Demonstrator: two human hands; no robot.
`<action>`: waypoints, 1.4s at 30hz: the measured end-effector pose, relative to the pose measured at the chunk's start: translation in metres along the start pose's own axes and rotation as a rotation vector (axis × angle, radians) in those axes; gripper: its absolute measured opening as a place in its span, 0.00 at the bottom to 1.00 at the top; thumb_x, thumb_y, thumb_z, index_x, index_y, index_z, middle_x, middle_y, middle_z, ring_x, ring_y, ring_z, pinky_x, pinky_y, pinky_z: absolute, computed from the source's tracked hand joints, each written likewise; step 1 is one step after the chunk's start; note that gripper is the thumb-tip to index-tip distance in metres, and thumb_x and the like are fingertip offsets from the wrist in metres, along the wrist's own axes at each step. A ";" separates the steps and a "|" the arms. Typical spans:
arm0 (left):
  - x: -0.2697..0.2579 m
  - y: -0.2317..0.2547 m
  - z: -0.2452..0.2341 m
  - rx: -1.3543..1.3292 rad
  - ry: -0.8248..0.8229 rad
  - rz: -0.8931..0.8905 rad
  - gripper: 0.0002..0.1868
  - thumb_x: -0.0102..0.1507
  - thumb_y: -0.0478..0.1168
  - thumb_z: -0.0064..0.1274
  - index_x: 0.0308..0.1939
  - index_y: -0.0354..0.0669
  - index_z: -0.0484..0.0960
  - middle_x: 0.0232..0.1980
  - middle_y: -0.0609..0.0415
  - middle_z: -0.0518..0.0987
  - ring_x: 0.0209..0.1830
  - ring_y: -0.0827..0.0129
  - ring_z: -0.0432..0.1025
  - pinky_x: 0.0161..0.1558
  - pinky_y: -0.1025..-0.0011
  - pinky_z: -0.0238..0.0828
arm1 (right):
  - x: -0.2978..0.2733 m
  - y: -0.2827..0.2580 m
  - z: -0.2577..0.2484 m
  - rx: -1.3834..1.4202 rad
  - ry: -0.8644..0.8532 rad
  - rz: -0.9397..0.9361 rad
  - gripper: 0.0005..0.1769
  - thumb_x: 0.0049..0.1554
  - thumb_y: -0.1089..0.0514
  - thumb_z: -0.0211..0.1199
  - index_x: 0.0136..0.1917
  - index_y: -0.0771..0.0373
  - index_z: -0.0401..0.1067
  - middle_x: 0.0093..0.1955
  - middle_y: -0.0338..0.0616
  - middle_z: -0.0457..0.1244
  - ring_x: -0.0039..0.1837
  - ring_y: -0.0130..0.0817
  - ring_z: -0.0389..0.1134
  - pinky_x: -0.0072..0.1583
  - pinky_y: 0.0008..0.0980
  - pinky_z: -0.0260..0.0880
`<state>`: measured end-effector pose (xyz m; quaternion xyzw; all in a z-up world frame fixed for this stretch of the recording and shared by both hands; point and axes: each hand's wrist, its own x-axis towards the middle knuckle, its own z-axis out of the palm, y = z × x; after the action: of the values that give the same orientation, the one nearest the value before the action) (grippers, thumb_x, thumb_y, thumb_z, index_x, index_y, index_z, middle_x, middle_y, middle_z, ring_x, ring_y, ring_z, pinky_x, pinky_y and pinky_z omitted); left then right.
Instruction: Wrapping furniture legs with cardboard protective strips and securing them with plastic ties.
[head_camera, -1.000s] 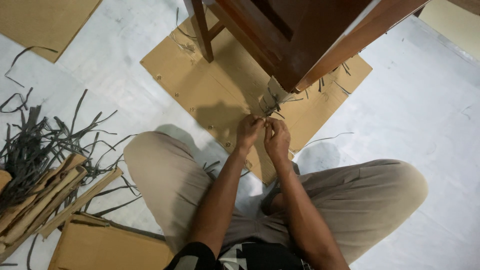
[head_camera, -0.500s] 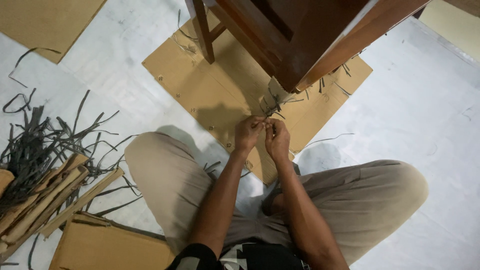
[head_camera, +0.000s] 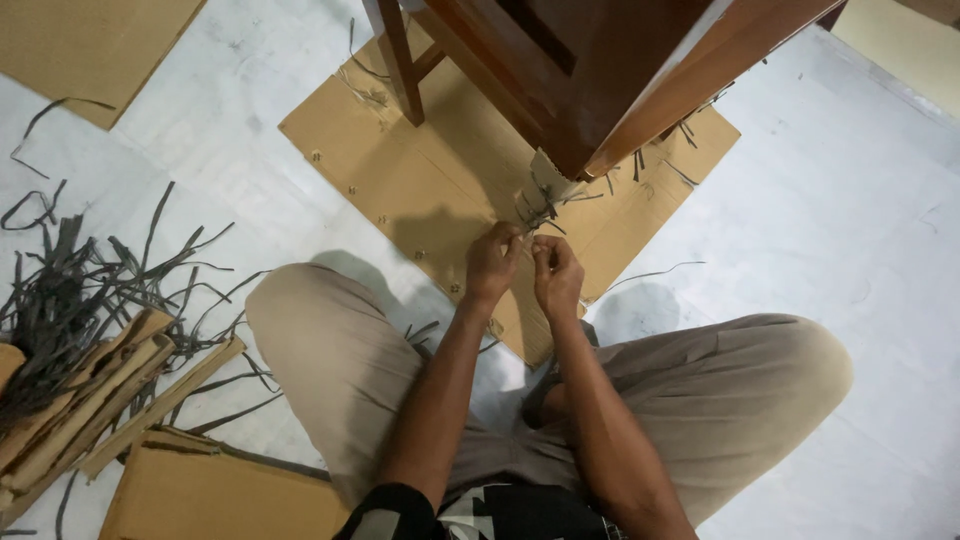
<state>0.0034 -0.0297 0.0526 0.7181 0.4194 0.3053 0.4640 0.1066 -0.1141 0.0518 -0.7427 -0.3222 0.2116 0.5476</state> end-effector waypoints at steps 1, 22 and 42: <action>0.002 -0.002 0.001 0.009 0.005 0.018 0.07 0.69 0.36 0.47 0.46 0.42 0.81 0.39 0.43 0.84 0.45 0.45 0.81 0.46 0.47 0.77 | 0.000 -0.001 -0.001 -0.041 0.017 -0.018 0.06 0.61 0.61 0.64 0.51 0.58 0.79 0.33 0.43 0.64 0.36 0.31 0.63 0.41 0.32 0.66; 0.017 -0.018 0.019 0.020 0.269 0.163 0.03 0.66 0.39 0.52 0.38 0.48 0.81 0.34 0.49 0.84 0.39 0.50 0.82 0.40 0.54 0.78 | -0.004 0.019 -0.004 -0.355 0.061 0.011 0.04 0.61 0.51 0.63 0.49 0.51 0.75 0.38 0.48 0.65 0.44 0.50 0.70 0.49 0.47 0.70; 0.001 -0.112 0.021 0.107 0.049 -0.382 0.14 0.67 0.47 0.48 0.54 0.50 0.80 0.50 0.47 0.83 0.55 0.46 0.77 0.56 0.48 0.72 | -0.042 0.138 0.024 -0.626 -0.537 0.325 0.18 0.54 0.39 0.58 0.53 0.44 0.78 0.49 0.47 0.73 0.57 0.60 0.72 0.61 0.55 0.72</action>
<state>-0.0145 -0.0125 -0.0591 0.6414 0.5748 0.2065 0.4643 0.0953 -0.1545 -0.0885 -0.8325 -0.3806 0.3725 0.1529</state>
